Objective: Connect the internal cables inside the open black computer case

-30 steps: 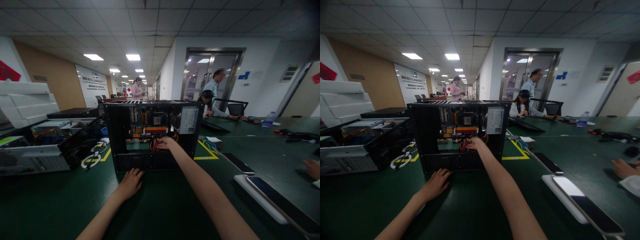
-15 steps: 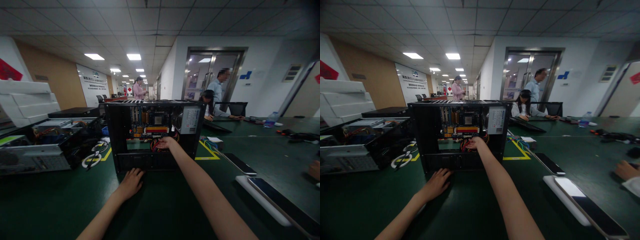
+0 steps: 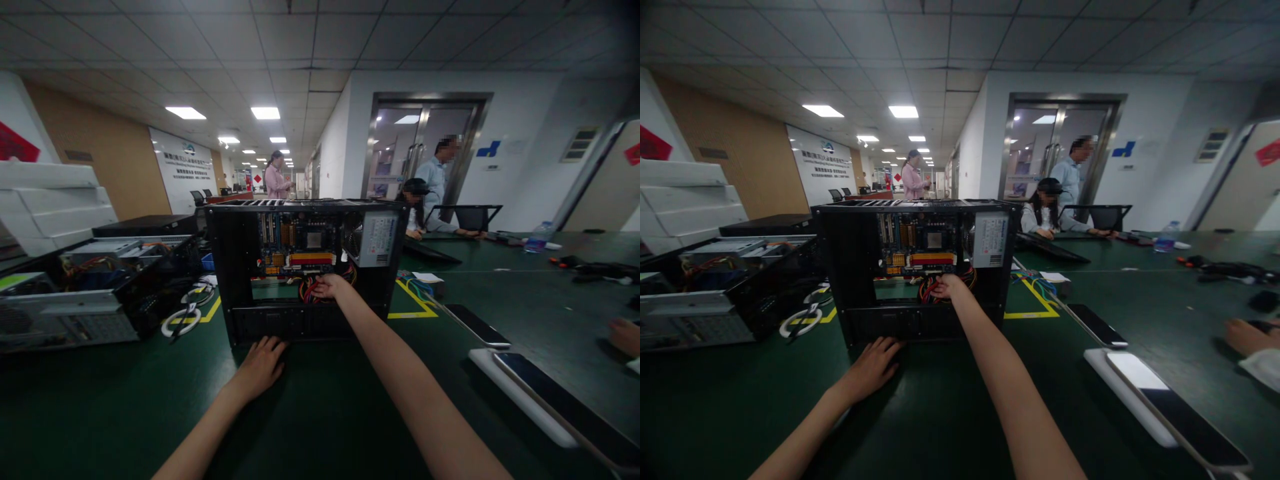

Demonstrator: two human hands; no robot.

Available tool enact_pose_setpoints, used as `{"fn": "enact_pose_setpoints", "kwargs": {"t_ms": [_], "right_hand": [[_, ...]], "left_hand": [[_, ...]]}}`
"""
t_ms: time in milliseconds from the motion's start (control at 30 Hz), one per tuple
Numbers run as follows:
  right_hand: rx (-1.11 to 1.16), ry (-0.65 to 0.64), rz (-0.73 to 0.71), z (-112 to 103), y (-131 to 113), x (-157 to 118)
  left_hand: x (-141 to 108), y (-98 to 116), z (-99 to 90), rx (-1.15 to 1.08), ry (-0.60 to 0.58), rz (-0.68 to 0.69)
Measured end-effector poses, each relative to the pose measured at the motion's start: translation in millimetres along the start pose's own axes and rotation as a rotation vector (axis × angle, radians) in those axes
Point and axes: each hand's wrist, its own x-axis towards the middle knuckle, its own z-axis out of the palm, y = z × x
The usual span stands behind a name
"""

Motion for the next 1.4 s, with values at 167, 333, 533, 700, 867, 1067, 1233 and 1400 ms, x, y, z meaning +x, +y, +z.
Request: {"fn": "enact_pose_setpoints", "kwargs": {"t_ms": [167,333,533,700,867,1067,1233,1400], "right_hand": [[0.027,0.014,0.007,0.5,-0.9,1.5],[0.004,0.025,-0.007,1.9,-0.7,-0.7],[-0.004,0.019,0.012,0.3,-1.3,3.8],[0.024,0.033,0.011,-0.9,-1.2,9.4],[0.061,0.031,-0.006,0.1,-0.6,9.0],[0.074,0.001,-0.031,0.1,-1.0,11.0],[0.088,0.026,-0.020,-0.4,-1.0,11.0],[0.097,-0.003,-0.038,-2.7,-0.1,16.2]], "left_hand": [[1.0,-0.2,0.1,-0.003,-0.005,-0.004],[1.2,-1.2,2.8,0.001,0.009,0.003],[1.1,-1.8,3.1,-0.007,0.013,0.006],[0.4,0.7,-1.0,-0.007,-0.007,-0.014],[0.0,1.7,-2.0,-0.011,-0.006,-0.015],[1.2,-0.2,1.3,0.000,-0.002,-0.016],[1.6,-0.8,2.2,0.001,0.001,-0.006],[1.8,0.0,2.0,-0.010,-0.013,-0.033]]}}
